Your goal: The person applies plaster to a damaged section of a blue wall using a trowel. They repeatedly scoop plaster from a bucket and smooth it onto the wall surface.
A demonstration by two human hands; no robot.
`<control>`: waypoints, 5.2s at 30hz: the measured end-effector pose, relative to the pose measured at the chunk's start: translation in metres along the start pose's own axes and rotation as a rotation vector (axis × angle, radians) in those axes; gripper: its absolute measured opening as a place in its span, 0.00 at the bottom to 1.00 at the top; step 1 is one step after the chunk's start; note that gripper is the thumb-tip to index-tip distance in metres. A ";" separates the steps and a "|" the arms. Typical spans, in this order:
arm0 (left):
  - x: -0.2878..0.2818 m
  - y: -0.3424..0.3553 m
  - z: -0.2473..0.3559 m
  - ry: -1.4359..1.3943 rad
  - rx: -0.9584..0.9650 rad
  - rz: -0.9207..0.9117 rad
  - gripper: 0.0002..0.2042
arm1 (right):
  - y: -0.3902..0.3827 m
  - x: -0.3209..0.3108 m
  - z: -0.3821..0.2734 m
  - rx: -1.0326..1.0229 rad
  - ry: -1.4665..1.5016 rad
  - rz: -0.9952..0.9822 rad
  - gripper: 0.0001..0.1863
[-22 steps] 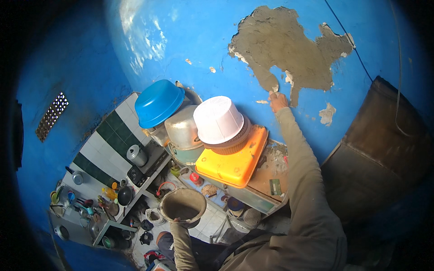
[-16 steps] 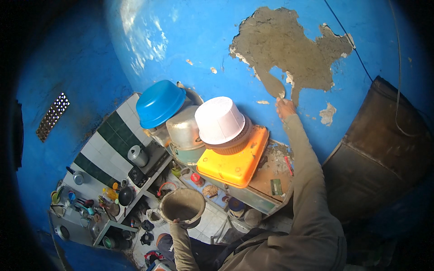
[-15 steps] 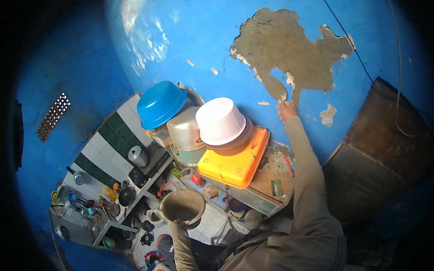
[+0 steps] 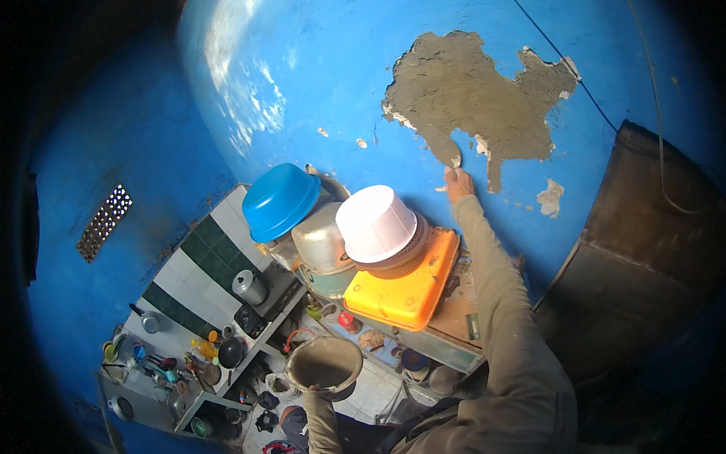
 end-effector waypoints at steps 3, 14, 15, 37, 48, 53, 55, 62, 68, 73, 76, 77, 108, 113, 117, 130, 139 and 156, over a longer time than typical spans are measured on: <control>0.015 -0.019 0.004 -0.147 0.060 0.089 0.06 | -0.030 -0.005 0.001 0.100 0.167 -0.056 0.19; 0.073 -0.050 0.033 -0.044 0.273 0.094 0.06 | 0.042 -0.003 0.005 -0.125 -0.098 0.055 0.20; 0.064 -0.062 0.037 0.000 0.327 0.133 0.06 | 0.022 0.008 -0.007 -0.060 -0.002 -0.010 0.20; 0.076 -0.078 0.041 0.117 0.204 0.139 0.07 | 0.007 0.000 -0.006 -0.232 -0.160 0.029 0.19; 0.066 -0.074 0.043 0.054 0.194 0.075 0.06 | 0.007 0.003 -0.010 -0.253 0.020 0.199 0.20; 0.056 -0.064 0.037 0.070 0.198 0.092 0.07 | 0.046 0.012 -0.020 -0.260 -0.255 0.076 0.20; 0.032 -0.053 0.031 -0.032 0.247 0.071 0.07 | 0.046 0.014 -0.024 -0.172 -0.228 0.043 0.21; 0.060 -0.063 0.032 0.073 0.166 0.120 0.05 | -0.001 -0.016 -0.044 -0.007 0.028 0.033 0.21; 0.032 -0.034 0.022 -0.192 0.182 -0.063 0.06 | -0.031 -0.052 -0.042 0.040 0.168 0.016 0.19; 0.027 -0.018 0.024 -0.023 0.179 -0.099 0.08 | -0.065 -0.096 -0.018 0.008 0.223 0.069 0.15; 0.022 -0.031 0.042 0.005 0.290 -0.008 0.12 | -0.106 -0.105 -0.007 -0.036 0.383 0.119 0.12; 0.048 -0.045 0.046 -0.017 0.268 0.011 0.14 | -0.120 -0.114 -0.007 -0.123 0.326 0.140 0.12; 0.225 -0.192 0.107 0.743 0.531 0.093 0.35 | -0.389 0.228 0.002 -1.026 -0.687 -0.860 0.11; 0.224 -0.196 0.109 0.840 0.535 0.117 0.35 | -0.406 0.224 0.012 -0.823 -0.482 -0.901 0.13; 0.209 -0.194 0.099 0.742 0.447 0.130 0.35 | -0.414 0.226 0.021 -0.573 -0.239 -0.916 0.16; 0.233 -0.207 0.098 0.254 0.387 0.248 0.20 | -0.372 0.176 0.050 -0.240 0.063 -0.788 0.17; 0.241 -0.192 0.084 0.216 0.319 0.301 0.17 | -0.352 0.127 0.031 -0.127 0.150 -0.662 0.19; 0.124 -0.111 0.052 0.301 0.356 0.230 0.23 | -0.156 -0.061 -0.041 -0.159 0.087 -0.148 0.14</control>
Point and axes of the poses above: each hand's wrist, its own y-axis towards the middle knuckle, its own x-axis out of the palm, z = x × y, the point moved 6 cm from there along y, towards the middle knuckle, and after that the axes turned 7 degrees about -z, right-handed, at the moved point
